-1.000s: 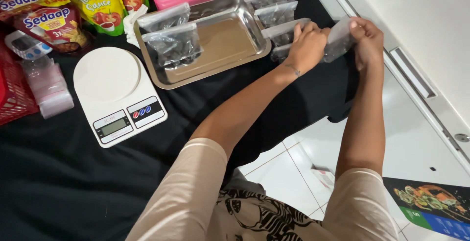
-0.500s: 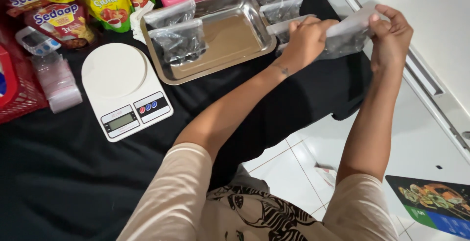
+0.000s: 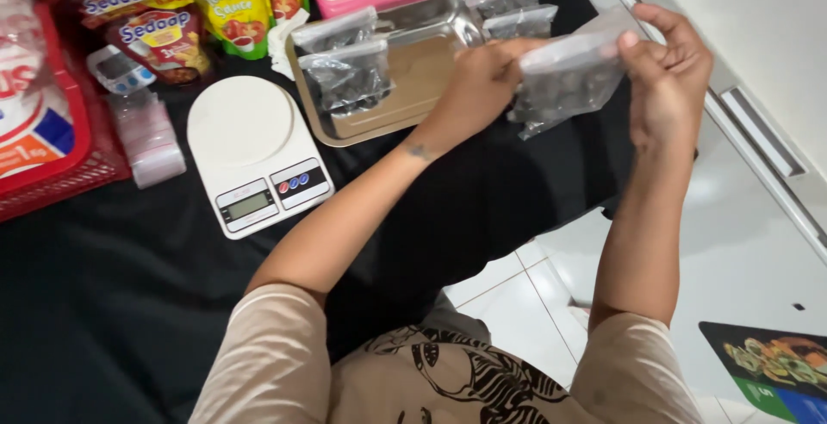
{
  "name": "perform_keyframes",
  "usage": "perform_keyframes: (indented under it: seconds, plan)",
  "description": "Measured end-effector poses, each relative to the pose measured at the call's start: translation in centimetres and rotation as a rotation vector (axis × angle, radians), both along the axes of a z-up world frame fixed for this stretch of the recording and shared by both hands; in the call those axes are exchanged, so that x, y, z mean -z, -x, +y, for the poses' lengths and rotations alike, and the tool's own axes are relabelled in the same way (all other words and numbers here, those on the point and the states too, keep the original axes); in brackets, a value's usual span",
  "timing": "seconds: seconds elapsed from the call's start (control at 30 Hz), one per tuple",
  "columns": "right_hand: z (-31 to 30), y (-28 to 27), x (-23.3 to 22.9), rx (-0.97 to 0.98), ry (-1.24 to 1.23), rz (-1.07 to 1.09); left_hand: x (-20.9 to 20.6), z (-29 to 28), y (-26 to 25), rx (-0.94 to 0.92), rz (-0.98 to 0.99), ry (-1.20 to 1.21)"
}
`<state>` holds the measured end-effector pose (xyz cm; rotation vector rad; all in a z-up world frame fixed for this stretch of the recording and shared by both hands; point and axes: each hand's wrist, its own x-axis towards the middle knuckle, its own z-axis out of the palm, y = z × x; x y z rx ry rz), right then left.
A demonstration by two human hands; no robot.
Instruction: Weigh small items on a digital scale and seal them into plastic bags.
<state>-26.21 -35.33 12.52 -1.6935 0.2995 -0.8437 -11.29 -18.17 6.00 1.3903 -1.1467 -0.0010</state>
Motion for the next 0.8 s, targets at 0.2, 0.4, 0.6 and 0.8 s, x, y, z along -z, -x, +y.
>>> perform_keyframes:
  seconds: [0.2,0.4,0.6,0.8]
  plan:
    - [6.8,-1.9,0.0,-0.146,-0.040,-0.010,-1.2,9.4,-1.3,-0.014,0.072,-0.037]
    - [14.1,-4.0,0.4,-0.277,-0.083,-0.005,-2.8,19.1,-1.2,0.022,0.197,-0.078]
    - [19.5,-6.1,3.4,-0.405,-0.141,-0.036,-3.0,27.5,-0.1,-0.086,0.311,-0.104]
    - [24.9,-7.0,5.8,-0.471,-0.189,-0.035,-3.5,34.3,2.3,-0.147,0.415,-0.076]
